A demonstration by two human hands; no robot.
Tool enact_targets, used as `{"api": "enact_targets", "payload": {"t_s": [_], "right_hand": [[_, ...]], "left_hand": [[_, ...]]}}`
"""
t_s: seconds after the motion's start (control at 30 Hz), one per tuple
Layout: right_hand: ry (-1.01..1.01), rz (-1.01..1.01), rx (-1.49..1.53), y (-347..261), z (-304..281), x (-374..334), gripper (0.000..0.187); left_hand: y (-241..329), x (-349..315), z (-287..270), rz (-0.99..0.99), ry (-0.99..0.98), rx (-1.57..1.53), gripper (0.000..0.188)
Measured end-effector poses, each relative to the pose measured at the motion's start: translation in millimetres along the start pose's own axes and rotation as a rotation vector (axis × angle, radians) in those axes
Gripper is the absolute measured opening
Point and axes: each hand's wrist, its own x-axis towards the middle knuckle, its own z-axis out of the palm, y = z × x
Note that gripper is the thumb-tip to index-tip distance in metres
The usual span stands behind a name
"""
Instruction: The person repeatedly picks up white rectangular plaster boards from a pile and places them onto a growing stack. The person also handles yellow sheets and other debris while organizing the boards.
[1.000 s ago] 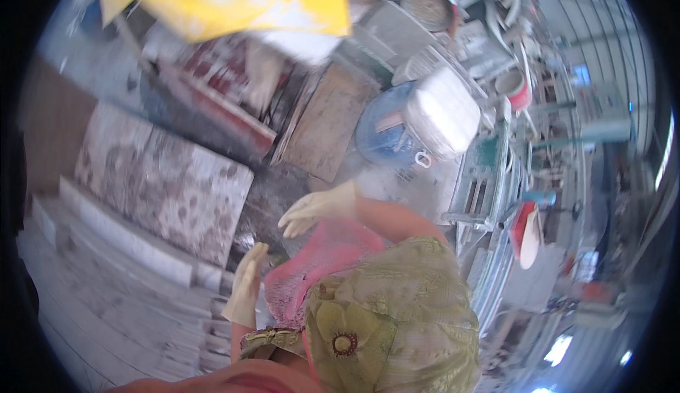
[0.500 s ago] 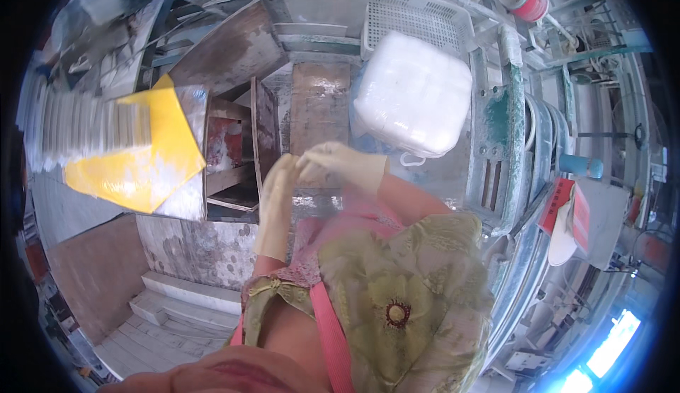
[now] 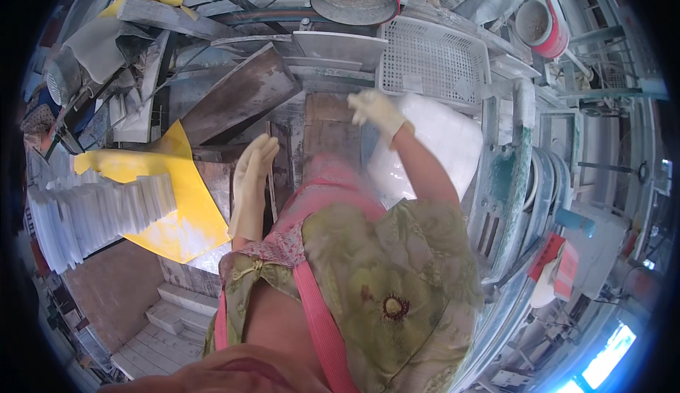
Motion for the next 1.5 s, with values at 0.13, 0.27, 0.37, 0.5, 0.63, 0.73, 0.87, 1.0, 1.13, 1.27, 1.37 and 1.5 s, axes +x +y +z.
{"api": "enact_targets", "payload": {"t_s": [0.13,0.27,0.37,0.5,0.63,0.73,0.87,1.0,1.13,1.27,1.37,1.5], "right_hand": [[0.505,-0.467,-0.457,-73.0,-100.4,104.0,0.067],[0.696,-0.790,-1.277,-152.9,-184.1,185.3,0.113],[0.392,-0.420,-1.437,-187.3,-212.4,236.2,0.123],[0.207,-0.548,-1.411,-193.2,-216.3,271.7,0.133],[0.202,-0.613,-1.378,-201.6,-217.0,261.4,0.125],[0.251,-0.539,-1.374,-224.5,-206.6,248.7,0.125],[0.222,-0.706,-1.413,-252.2,-169.1,256.6,0.123],[0.113,-0.621,-1.506,-264.2,-148.8,282.4,0.120],[0.077,-0.756,-1.533,-261.7,-149.4,304.9,0.118],[0.053,-0.719,-1.588,-266.1,-146.4,312.6,0.119],[0.055,-0.606,-1.550,-280.1,-140.6,296.3,0.121],[0.015,-0.722,-1.173,-301.7,-111.9,247.5,0.124]], "left_hand": [[24.8,36.9,0.6,0.049,-0.003,0.007,0.051],[38.9,63.8,-4.1,0.028,0.159,-0.021,0.049],[44.0,82.8,0.4,0.032,0.293,-0.047,0.048],[48.4,117.7,17.9,0.005,0.330,-0.064,0.047],[45.0,153.1,42.9,0.033,0.277,-0.075,0.048],[44.1,168.0,58.5,0.048,0.222,-0.103,0.044],[41.3,169.9,68.3,0.031,0.264,-0.154,0.044],[33.3,159.0,64.6,0.061,0.348,-0.215,0.042],[18.9,144.7,57.3,0.016,0.452,-0.240,0.042],[11.1,137.8,53.8,-0.010,0.442,-0.286,0.043],[20.0,143.5,53.9,0.001,0.412,-0.274,0.044],[48.4,166.6,64.0,-0.040,0.322,-0.087,0.051]]}}
